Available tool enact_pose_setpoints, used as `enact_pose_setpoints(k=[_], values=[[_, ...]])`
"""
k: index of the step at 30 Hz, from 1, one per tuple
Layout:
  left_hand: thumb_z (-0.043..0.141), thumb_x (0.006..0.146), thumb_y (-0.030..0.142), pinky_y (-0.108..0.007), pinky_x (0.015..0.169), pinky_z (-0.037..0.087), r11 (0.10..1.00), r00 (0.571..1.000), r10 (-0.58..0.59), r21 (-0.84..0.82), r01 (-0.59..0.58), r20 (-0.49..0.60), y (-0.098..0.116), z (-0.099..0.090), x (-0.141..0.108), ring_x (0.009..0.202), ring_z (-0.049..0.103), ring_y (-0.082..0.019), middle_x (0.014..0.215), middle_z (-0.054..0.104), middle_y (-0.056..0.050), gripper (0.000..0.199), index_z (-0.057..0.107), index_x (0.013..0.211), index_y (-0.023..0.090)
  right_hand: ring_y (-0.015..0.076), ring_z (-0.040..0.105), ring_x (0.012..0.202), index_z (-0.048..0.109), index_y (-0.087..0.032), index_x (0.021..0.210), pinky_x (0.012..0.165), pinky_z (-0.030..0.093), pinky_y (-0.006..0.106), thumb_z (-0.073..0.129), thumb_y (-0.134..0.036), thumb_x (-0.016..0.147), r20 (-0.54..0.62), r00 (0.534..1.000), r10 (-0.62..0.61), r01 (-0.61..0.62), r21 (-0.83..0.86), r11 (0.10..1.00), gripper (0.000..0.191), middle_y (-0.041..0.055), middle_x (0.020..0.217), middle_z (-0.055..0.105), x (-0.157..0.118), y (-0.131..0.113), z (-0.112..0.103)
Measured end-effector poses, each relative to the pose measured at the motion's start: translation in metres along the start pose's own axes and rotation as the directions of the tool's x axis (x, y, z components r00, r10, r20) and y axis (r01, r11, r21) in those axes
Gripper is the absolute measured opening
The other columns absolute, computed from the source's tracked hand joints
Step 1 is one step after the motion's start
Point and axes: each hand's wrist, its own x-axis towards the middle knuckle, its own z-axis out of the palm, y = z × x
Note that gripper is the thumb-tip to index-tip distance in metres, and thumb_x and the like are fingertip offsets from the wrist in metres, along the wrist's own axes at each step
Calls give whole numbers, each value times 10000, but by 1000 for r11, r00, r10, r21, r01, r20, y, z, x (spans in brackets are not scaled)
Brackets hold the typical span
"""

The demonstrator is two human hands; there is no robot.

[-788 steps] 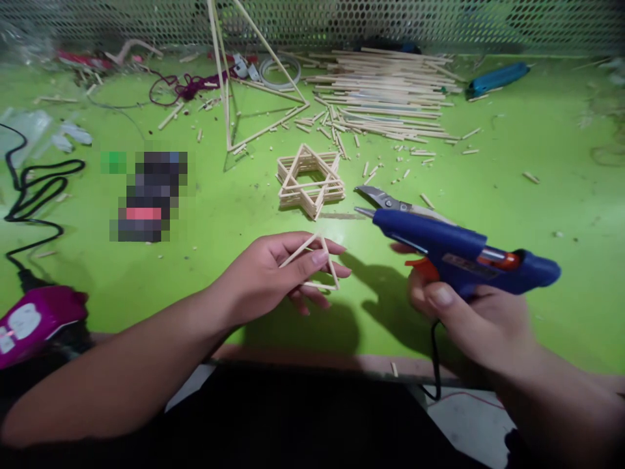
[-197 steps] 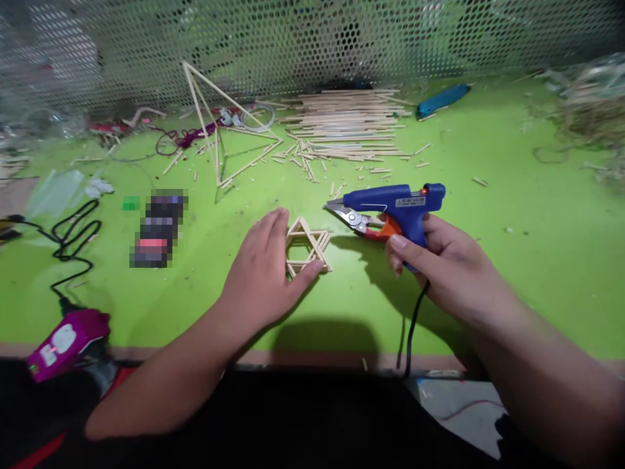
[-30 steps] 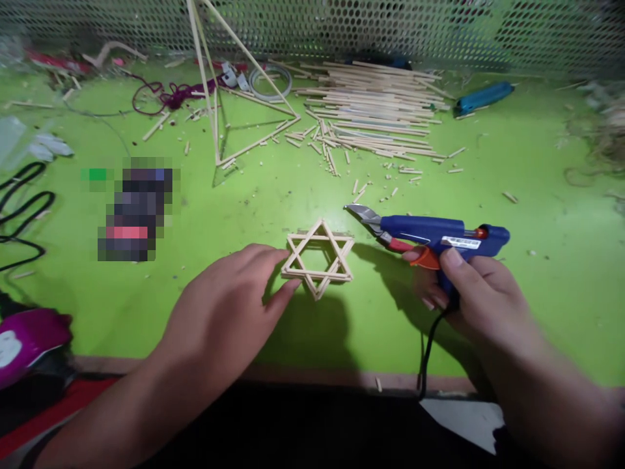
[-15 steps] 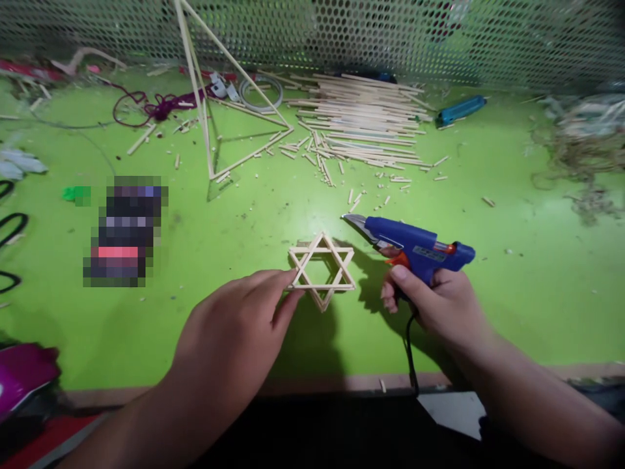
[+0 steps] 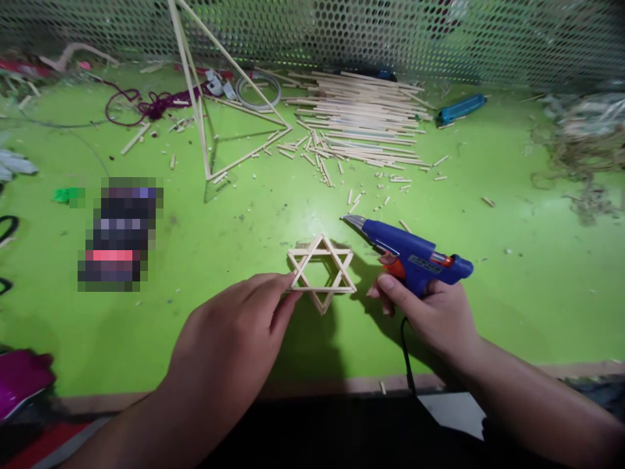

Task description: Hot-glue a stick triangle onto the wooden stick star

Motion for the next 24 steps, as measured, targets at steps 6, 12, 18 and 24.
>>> enact_pose_setpoints(k=[6, 12, 18, 24], values=[[666, 1105, 363, -470, 819, 690, 998, 999, -50, 42, 49, 7, 0, -2, -3, 977, 858, -305, 1177, 875, -58, 201, 775, 1222, 242, 181, 666, 546, 789, -250, 1009, 525, 602, 348, 801, -556, 1003, 37, 999, 4, -4, 1, 1000, 307, 26, 705, 748, 0, -6, -8], [736, 1070, 377, -452, 994, 635, 1000, 997, -21, 19, 22, -75, 3, -4, -2, 1180, 788, -301, 1305, 803, -85, 290, 702, 1331, 253, 166, 568, 504, 770, -264, 1014, 505, 506, 329, 801, -623, 982, 77, 995, 66, -76, 143, 987, 362, -20, 597, 623, 6, -7, -26], [706, 1079, 300, -462, 1023, 606, 985, 989, 150, -84, -151, -15, 3, 8, 14, 1281, 711, -297, 1389, 722, -107, 168, 744, 1235, 248, 127, 516, 471, 768, -227, 1114, 463, 418, 273, 819, -639, 962, 225, 965, 133, -205, 337, 919, 443, -54, 585, 584, 6, 3, -34], [715, 1067, 359, -516, 979, 615, 974, 972, 228, -14, -228, 52, 10, 11, 24, 1195, 708, -317, 1309, 748, -107, 186, 774, 1200, 243, 106, 472, 454, 751, -213, 1105, 466, 367, 243, 701, -657, 1048, 322, 932, 169, -287, 366, 885, 451, -57, 534, 564, -6, 4, -40]])
